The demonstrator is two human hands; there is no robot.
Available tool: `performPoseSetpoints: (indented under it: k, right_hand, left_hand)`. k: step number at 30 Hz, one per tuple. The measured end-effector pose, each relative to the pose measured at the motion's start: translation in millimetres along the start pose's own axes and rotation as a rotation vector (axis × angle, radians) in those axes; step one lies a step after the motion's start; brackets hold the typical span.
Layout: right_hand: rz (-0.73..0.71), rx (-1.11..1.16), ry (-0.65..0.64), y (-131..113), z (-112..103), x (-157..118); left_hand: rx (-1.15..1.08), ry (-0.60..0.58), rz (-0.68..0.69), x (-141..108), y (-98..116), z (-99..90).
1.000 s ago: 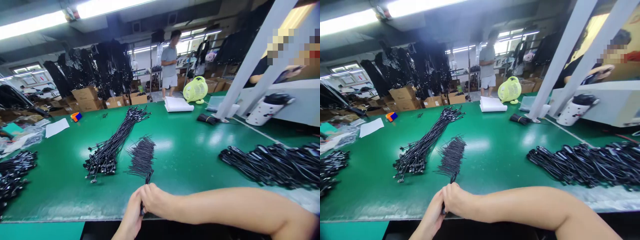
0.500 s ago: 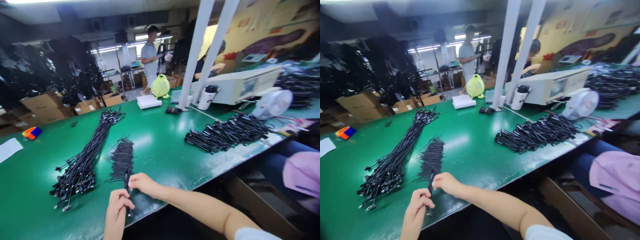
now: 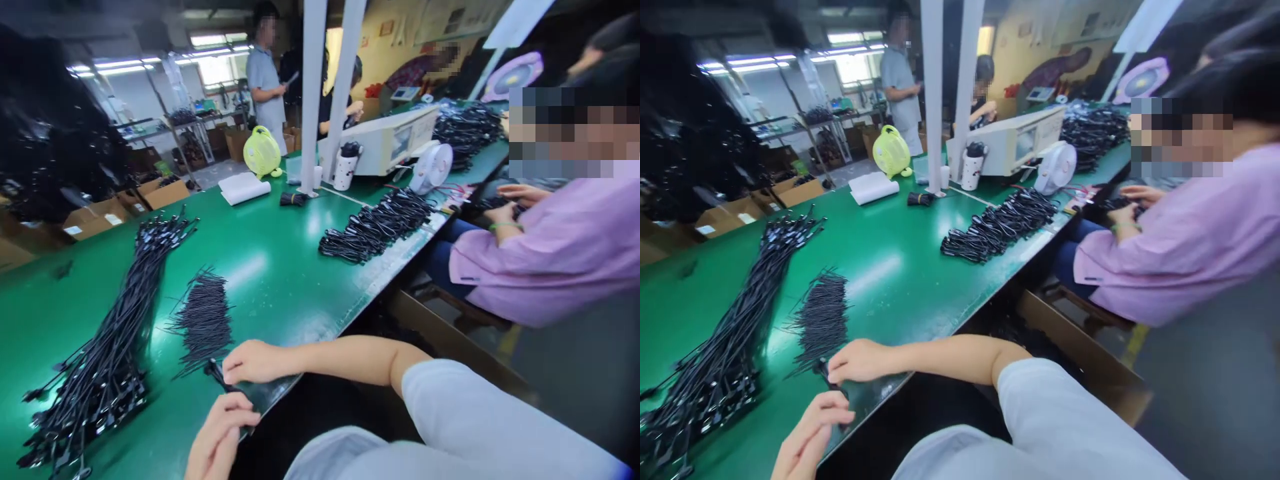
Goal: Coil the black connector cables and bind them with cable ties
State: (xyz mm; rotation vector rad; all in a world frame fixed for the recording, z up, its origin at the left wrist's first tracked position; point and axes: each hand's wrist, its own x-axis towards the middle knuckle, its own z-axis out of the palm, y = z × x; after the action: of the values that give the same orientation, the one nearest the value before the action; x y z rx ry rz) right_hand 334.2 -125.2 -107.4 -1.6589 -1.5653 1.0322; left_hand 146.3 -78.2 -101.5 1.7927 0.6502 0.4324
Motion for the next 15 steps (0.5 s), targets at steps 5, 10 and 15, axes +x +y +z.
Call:
performPoseSetpoints:
  k: [5,10,15]
  right_hand:
    - [-0.106,-0.075,0.104,-10.1,-10.2,-12.8]
    - [-0.215,-0.127,0.03,-17.3,7.2,-26.7]
    - [0.028,0.077,0.058,-13.0,5.5,-20.7]
  left_hand:
    - [-0.112,-0.058,-0.306,8.5,-29.1,3.9]
    - [-0.396,0.084,-0.529,21.4,-37.0,-11.5]
    - [-0.199,0.133,-0.352,18.1,-10.9,-3.4]
